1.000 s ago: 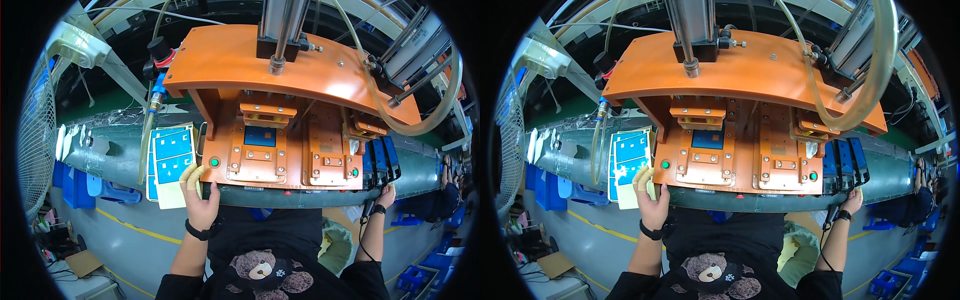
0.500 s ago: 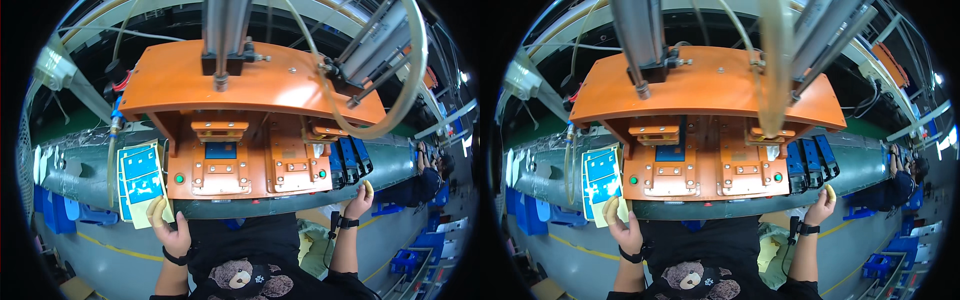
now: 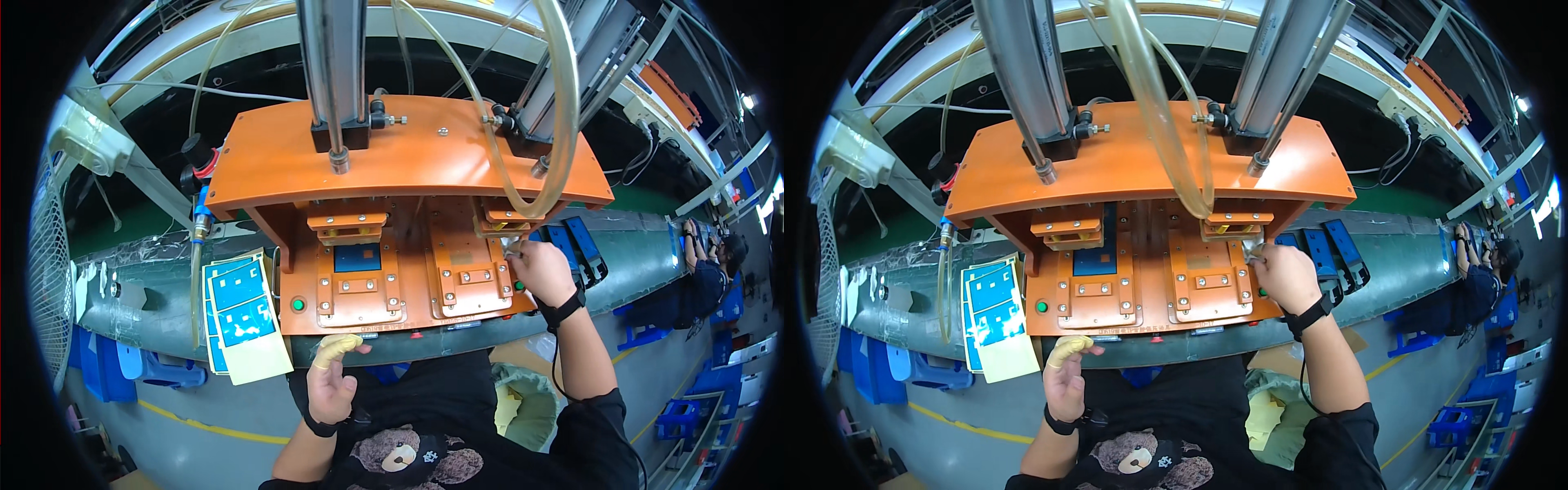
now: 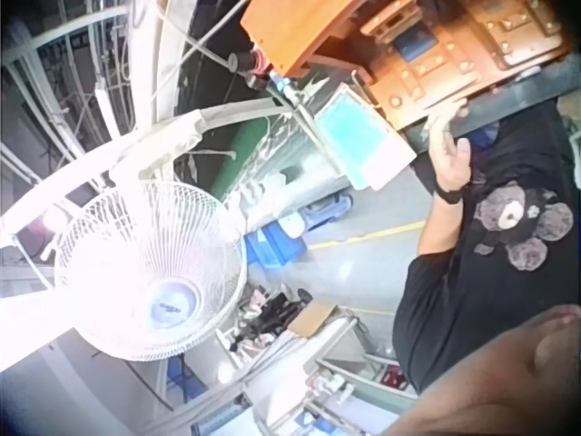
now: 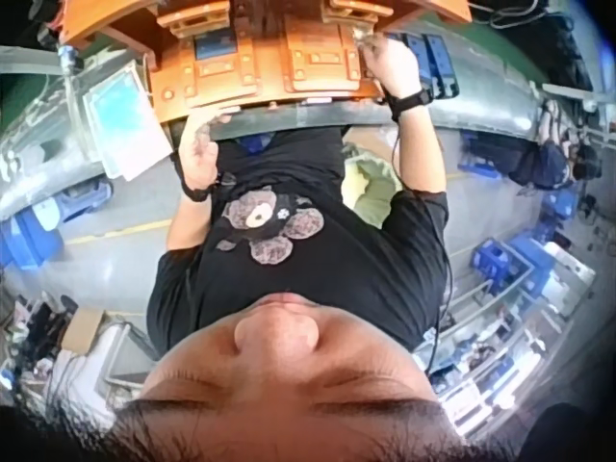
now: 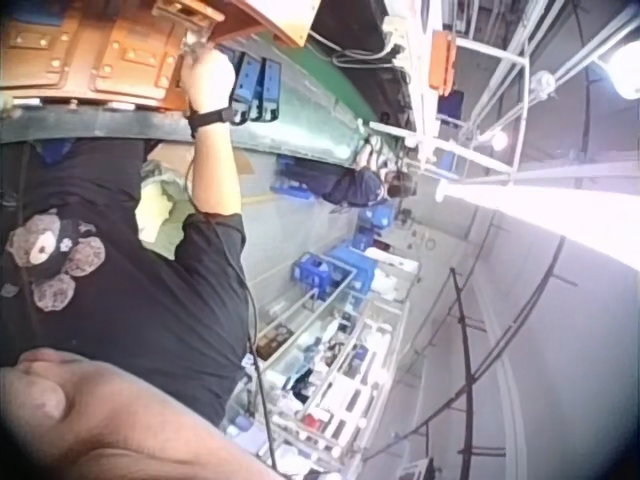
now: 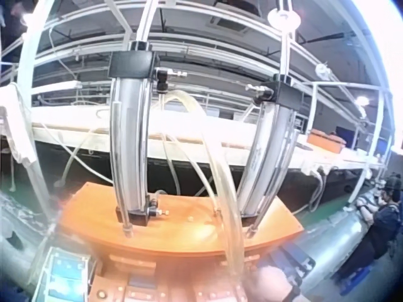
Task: Manually assembling and testing electronic components using a press machine at an industrial workstation.
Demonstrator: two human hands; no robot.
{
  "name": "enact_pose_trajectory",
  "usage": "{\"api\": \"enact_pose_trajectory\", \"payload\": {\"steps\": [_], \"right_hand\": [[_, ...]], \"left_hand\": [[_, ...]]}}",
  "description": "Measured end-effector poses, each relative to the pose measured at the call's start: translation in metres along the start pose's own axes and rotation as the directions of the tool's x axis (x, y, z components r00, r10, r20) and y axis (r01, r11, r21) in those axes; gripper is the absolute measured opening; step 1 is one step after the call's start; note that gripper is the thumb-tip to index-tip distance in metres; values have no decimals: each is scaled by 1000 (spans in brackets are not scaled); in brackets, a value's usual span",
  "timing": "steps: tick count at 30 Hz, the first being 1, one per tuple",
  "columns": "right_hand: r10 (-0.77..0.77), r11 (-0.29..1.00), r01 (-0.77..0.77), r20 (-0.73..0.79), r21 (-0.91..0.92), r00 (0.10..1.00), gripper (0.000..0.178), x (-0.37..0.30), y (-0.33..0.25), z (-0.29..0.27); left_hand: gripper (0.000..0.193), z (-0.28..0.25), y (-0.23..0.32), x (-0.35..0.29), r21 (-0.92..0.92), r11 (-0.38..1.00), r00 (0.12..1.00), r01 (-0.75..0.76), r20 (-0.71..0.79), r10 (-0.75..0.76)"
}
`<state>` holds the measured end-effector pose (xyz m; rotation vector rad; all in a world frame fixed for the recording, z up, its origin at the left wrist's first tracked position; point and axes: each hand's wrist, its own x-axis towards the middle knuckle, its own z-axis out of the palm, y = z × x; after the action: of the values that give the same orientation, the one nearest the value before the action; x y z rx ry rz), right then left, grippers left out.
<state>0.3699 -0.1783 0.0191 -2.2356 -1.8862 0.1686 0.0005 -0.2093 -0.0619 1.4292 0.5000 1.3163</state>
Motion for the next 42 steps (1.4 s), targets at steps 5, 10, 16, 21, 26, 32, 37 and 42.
{"api": "enact_pose_trajectory", "payload": {"steps": [5,10,16,21,26,32,37,42], "right_hand": [[18,962,45,-229,269,973,9,-16,2,-5],[73,574,278,-387,770,919,19,-73,-38,-5],[-35,-90,66,-69,994,997,27,-122,-119,50],[-76,11,42,-41,999,996,22,-130,-134,80],[-195,213,-45,87,976,977,21,-126,-131,85],[-331,386,-8,146,922,932,21,-117,-123,84],[-361,453,79,102,888,927,21,-109,-128,80],[-297,491,-13,182,871,937,21,-108,-129,81]], "left_hand": [[37,2,2,-5,-157,987,996,31,-84,-45],[52,9,5,-3,-346,930,987,124,-48,-150],[65,27,12,2,-329,925,979,191,137,-154],[77,33,23,-2,-319,920,960,225,231,-155],[76,28,21,-13,-319,919,966,234,178,-185],[79,20,21,-19,-296,920,960,258,190,-208],[77,15,19,-19,-249,941,957,230,233,-173],[75,15,15,-17,-231,957,956,177,272,-111]]}}
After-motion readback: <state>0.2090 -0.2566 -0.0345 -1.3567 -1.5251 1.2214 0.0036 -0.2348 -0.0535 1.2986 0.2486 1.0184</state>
